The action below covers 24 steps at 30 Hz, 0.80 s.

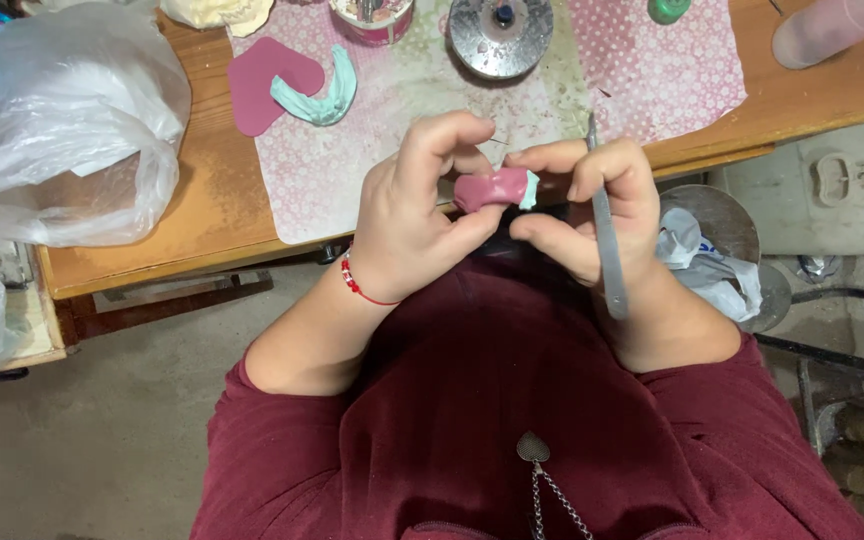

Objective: Shaping a dental wax baseplate using a carving tool and fitting it to a dental model.

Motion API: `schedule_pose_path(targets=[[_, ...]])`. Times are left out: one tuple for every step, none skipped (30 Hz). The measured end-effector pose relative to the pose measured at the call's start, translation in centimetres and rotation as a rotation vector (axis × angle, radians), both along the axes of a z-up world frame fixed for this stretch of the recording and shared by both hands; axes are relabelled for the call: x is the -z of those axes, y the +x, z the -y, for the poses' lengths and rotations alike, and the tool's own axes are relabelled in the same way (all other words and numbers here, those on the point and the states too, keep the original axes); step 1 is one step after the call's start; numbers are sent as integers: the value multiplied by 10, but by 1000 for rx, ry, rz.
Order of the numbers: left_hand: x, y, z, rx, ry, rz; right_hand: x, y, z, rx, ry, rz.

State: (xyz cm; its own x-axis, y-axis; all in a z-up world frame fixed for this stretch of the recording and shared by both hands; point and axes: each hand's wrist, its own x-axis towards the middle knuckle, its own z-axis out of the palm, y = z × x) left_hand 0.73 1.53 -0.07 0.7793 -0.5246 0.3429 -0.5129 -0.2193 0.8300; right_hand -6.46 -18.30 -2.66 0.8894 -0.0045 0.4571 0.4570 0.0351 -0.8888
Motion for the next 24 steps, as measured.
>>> schedule_pose_path(targets=[[4,1,0,38,-47,44,-1,0,-1,11,2,22],[8,1,0,77,-94,87,-1,0,-1,22,4,45],[6,0,2,81,-94,88,0,-1,-1,26,5,46],[5,-1,4,82,-154,37,0,-1,-1,19,41,53],[4,-3,7,84,-213,-15,1,-2,-1,12,76,61],[2,-4,12,94,-211,-15,1,-3,-1,22,77,63],[1,-6,17,75,-254,-86,1,-4,-2,6,154,29],[-1,-7,22,57,-298,-159,1,-5,-2,-8,230,-5],[3,-3,25,68,-297,-160,8,-3,1,3,230,-3],[6,2,28,66,-338,-89,14,0,4,-11,296,18],[10,7,32,65,-379,-18,20,3,7,-26,362,40],[13,9,32,83,-383,-18,16,2,13,-9,357,46],[16,11,32,60,-383,-14,12,2,18,8,315,28],[20,13,32,40,-382,-10,8,0,25,29,274,9],[17,11,31,61,-387,-10,15,6,51,49,268,15],[14,10,28,-7,-302,-41,22,12,77,317,296,156],[11,8,25,-75,-216,-72,28,17,102,587,322,293],[8,9,27,-68,-217,-71,23,18,119,592,320,296],[5,10,29,-75,-284,-147,17,19,134,840,99,463],[3,9,27,-96,-347,-226,13,21,147,1062,-134,619],[0,13,29,-105,-345,-227,23,21,169,1055,-130,616],[-3,17,28,-42,-368,-129,33,26,189,909,-129,579],[-6,21,26,21,-388,-31,43,33,208,764,-130,544],[-6,25,26,-4,-385,-21,61,33,226,739,-118,548]])
